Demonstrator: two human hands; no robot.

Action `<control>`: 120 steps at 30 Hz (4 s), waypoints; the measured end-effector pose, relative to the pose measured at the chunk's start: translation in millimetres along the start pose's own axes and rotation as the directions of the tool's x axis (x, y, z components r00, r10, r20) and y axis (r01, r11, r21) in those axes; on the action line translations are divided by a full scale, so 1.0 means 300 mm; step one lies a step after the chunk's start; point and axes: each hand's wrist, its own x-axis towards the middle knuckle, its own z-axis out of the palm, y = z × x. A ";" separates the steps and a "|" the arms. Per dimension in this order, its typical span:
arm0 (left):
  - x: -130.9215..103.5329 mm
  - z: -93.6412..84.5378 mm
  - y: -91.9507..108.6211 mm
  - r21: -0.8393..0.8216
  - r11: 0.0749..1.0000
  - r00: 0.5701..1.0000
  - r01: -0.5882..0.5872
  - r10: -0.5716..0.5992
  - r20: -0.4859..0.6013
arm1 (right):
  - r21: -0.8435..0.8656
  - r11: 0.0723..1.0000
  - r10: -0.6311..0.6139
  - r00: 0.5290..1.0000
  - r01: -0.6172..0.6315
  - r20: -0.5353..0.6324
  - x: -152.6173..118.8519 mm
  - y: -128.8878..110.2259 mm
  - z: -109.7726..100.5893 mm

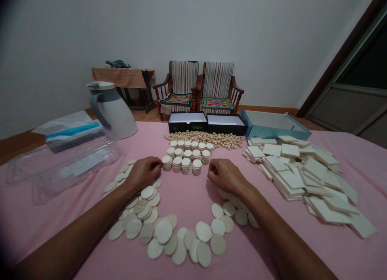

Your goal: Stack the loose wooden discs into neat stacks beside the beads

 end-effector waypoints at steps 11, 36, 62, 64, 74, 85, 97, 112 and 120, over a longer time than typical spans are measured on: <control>0.001 0.007 -0.010 -0.001 1.000 1.000 -0.006 0.006 -0.003 | -0.196 0.979 0.028 0.932 0.047 0.361 -0.080 0.039 -0.067; 0.000 0.001 -0.004 0.006 1.000 1.000 -0.001 0.001 -0.001 | 0.001 0.988 -0.147 0.932 0.155 0.332 -0.071 0.040 -0.031; 0.000 -0.001 -0.005 0.030 1.000 1.000 -0.004 0.004 0.004 | 0.110 0.986 -0.136 0.987 0.126 0.086 -0.017 0.038 -0.025; 0.001 -0.001 -0.005 0.027 1.000 1.000 -0.002 0.002 0.007 | 0.128 0.983 -0.156 0.971 0.134 0.180 -0.032 0.035 -0.036; 0.002 0.003 -0.009 0.012 1.000 1.000 0.003 -0.003 0.005 | 0.147 0.984 -0.141 0.937 0.098 0.319 -0.055 0.064 -0.038; 0.000 -0.004 0.001 0.018 1.000 1.000 0.005 -0.005 0.009 | 0.117 0.974 -0.212 0.964 0.195 0.158 -0.030 0.014 0.007; 0.002 0.003 -0.006 0.014 1.000 1.000 -0.009 0.009 0.007 | -0.049 0.985 0.159 0.980 -0.166 -0.116 0.032 -0.004 0.111; 0.000 0.002 -0.004 0.012 1.000 1.000 0.006 -0.006 0.004 | 0.079 0.994 -0.105 0.911 0.080 0.399 -0.067 0.052 -0.057; 0.002 0.003 -0.008 0.013 1.000 1.000 -0.002 0.002 0.005 | 0.087 0.985 -0.166 0.935 0.145 0.314 -0.048 0.056 -0.010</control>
